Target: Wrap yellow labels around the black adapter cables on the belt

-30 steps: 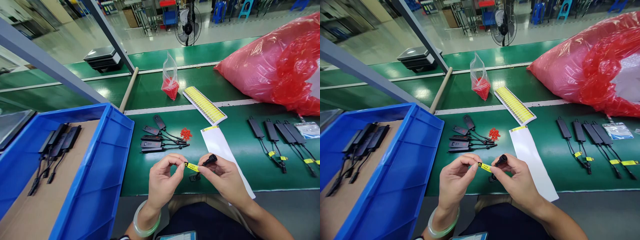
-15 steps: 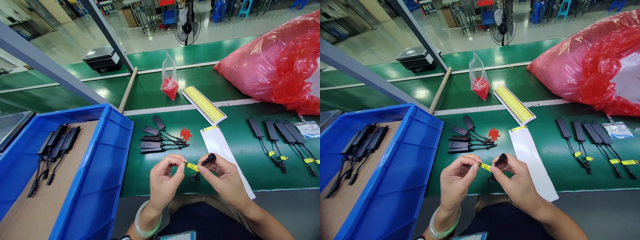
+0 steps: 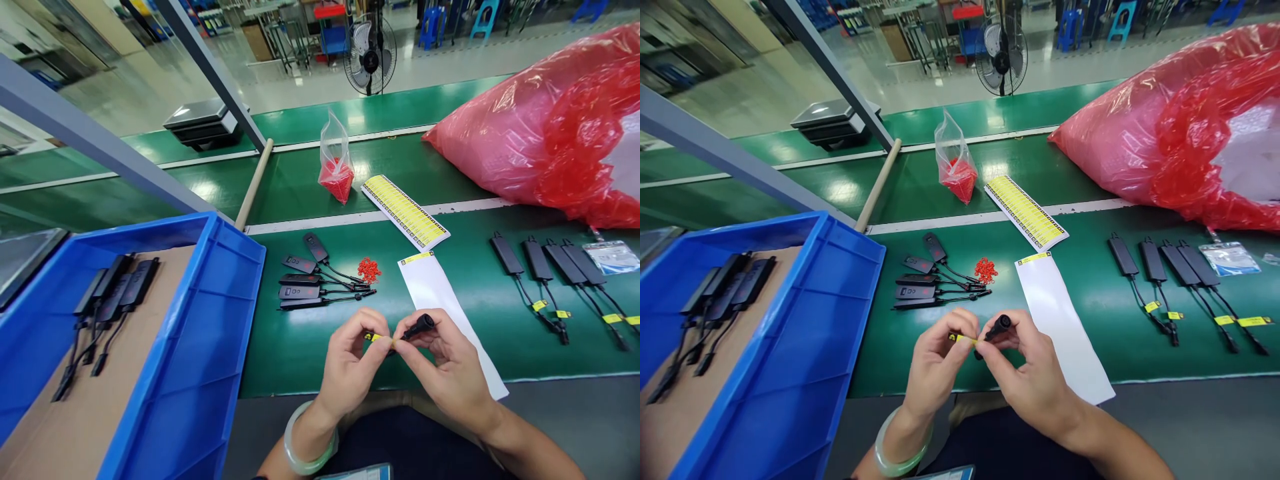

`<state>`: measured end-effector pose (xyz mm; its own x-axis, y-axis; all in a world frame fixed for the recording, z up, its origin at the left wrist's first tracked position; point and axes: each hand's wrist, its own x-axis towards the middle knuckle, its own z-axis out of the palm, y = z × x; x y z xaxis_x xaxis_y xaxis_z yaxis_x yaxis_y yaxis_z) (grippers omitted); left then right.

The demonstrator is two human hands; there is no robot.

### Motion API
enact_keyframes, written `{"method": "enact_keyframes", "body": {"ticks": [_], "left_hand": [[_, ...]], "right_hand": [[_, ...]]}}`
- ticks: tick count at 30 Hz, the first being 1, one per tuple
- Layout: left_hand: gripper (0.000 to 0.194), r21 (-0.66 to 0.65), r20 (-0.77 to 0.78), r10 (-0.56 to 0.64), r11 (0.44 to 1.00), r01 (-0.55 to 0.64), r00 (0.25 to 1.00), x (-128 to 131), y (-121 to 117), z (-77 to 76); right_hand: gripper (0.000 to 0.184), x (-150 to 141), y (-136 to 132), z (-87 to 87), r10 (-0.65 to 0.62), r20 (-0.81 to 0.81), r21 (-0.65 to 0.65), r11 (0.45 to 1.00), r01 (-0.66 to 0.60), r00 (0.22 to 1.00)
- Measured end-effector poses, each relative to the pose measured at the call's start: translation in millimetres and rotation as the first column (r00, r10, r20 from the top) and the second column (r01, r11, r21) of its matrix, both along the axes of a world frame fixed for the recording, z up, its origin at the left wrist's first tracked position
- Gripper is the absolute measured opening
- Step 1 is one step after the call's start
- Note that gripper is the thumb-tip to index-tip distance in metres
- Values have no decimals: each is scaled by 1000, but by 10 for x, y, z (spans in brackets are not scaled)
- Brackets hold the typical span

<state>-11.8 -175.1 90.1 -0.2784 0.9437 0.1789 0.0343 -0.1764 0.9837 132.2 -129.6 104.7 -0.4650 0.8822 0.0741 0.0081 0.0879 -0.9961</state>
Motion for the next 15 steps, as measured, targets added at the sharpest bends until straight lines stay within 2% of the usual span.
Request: {"method": "enact_keyframes", "body": {"ticks": [3, 6, 8, 9, 11, 13, 15], "left_hand": [[23, 50, -63, -9, 999, 12, 998, 45, 27, 11], [24, 89, -37, 131, 988, -127, 991, -27, 50, -11], [24, 68, -15, 239, 969, -237, 971, -115, 75, -51], [25, 44, -25, 252, 967, -251, 967, -152, 93, -77], [27, -21, -92, 164, 986, -166, 982, -183, 143, -142], [28, -75, -193, 6, 997, -21, 981, -141, 216, -226], [25, -96, -330, -110, 992, 82, 938, -44, 316, -342]], "right_hand": [[12, 59, 5, -7, 28, 13, 1, 1000, -28, 1000], [8, 214, 156, 33, -11, 65, 68, 998, 7, 998], [8, 376, 377, 133, -108, 111, 175, 981, 87, 988], [8, 466, 518, 207, -164, 131, 249, 960, 128, 978], [7, 644, 834, 379, -227, 177, 416, 899, 136, 958], [6, 791, 1142, 519, -168, 319, 520, 854, -24, 933], [14, 907, 1383, 551, -22, 528, 497, 818, -288, 849]]}}
